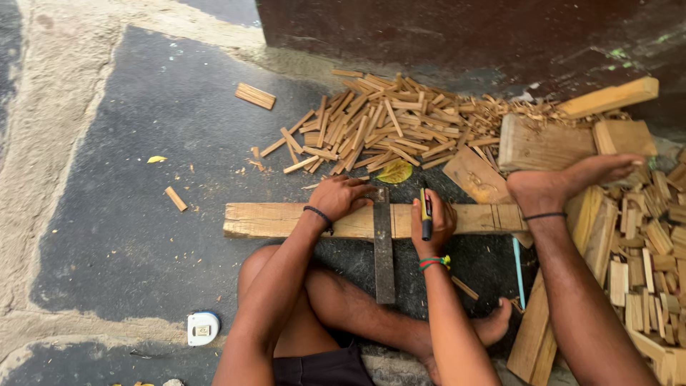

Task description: The person sits on the floor and uses a metal square and a marker to draw lines on a long wooden plank. They also use a tape measure to measure the wood and a pencil to make additional marks.

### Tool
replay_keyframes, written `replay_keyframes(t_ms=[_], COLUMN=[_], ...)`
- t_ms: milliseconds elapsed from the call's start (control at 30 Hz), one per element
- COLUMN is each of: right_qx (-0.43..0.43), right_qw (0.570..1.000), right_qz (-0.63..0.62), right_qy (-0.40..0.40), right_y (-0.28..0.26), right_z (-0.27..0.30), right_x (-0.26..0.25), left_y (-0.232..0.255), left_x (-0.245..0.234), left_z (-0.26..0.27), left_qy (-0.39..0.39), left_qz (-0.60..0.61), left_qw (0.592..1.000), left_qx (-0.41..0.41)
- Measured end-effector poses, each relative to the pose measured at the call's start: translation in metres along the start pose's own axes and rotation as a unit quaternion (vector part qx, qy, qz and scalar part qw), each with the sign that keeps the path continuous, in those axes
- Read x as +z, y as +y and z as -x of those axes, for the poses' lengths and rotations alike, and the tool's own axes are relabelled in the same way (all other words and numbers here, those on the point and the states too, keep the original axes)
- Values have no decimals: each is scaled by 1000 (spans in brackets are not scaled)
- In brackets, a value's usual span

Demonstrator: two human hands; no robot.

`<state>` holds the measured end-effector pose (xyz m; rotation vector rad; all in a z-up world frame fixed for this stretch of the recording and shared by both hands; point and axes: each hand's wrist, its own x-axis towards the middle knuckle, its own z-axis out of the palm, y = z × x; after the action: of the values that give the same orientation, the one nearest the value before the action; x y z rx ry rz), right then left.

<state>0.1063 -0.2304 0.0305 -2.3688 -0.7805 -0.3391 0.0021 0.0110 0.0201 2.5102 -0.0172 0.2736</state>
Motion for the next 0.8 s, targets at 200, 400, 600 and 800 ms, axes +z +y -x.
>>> replay_keyframes(t_ms=[200, 400, 600, 800], right_qx=[4, 0, 7, 10], right_qw=[1000, 1000, 1000, 1000], right_qz=[-18, -18, -6, -12], right_qy=[-21, -21, -19, -20], right_y=[-3, -2, -2, 2], right_z=[-7, 1, -1, -1], right_x=[-7, -8, -5, -3], left_y=[-2, -2, -3, -6], left_x=[-6, -1, -1, 1], left_z=[-1, 4, 2, 2], left_qy=[32, 5, 0, -4], left_qz=[33, 50, 27, 14], left_qw=[999, 998, 999, 1000], left_qx=[-2, -30, -29, -25])
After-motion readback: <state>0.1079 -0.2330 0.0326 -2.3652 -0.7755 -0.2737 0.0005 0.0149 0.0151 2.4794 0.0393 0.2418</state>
